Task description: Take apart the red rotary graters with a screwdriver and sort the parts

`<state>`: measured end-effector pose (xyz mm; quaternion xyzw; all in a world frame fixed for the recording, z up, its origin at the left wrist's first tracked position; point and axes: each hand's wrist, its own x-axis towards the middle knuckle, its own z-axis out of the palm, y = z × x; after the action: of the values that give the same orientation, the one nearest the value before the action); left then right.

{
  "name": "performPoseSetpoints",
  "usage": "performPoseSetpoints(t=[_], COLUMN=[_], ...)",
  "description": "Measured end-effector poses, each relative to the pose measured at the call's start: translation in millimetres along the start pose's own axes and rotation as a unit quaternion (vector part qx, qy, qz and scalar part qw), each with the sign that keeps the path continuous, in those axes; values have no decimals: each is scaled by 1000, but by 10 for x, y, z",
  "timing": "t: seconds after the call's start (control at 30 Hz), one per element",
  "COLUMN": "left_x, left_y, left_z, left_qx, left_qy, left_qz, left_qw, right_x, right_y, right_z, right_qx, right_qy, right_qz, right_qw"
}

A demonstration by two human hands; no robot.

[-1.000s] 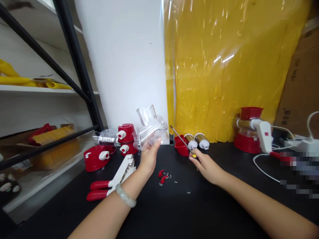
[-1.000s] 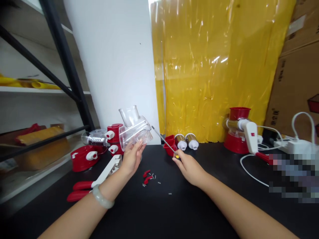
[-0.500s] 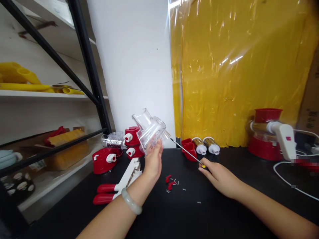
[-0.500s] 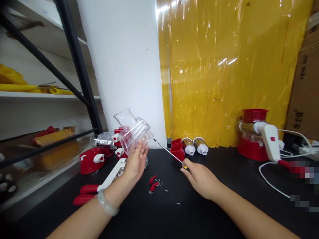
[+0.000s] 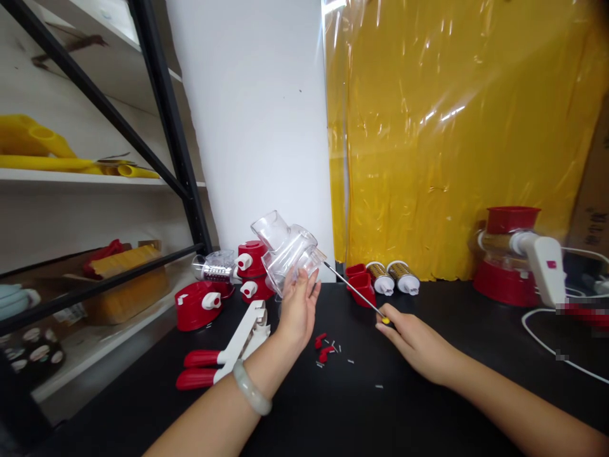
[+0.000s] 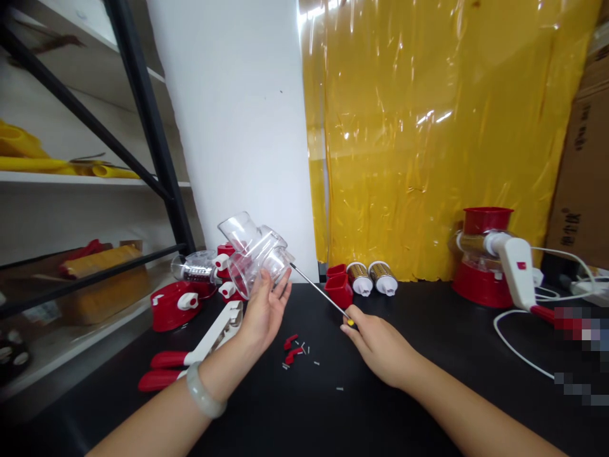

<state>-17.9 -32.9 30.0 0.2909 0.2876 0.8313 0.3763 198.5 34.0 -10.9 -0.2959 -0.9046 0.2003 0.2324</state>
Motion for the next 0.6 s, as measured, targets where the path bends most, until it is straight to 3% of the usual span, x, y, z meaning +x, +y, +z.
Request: performPoseSetpoints(t=[0.27, 0.47, 0.6], left_x=[-41, -77, -89], left_y=[-63, -50, 7], left_z=[-13, 10, 19], left_qx=[4, 30, 13], left_qy=[-17, -30, -82], left_qz=[-15, 10, 25], left_qw=[1000, 999, 996], right_x=[-5, -10, -11], right_y=[-45, -57, -31], right_z=[-15, 6, 43], right_qx=[12, 39, 85], right_qy=[1, 1, 0], right_qz=[5, 3, -4], right_qw=[1000, 999, 996])
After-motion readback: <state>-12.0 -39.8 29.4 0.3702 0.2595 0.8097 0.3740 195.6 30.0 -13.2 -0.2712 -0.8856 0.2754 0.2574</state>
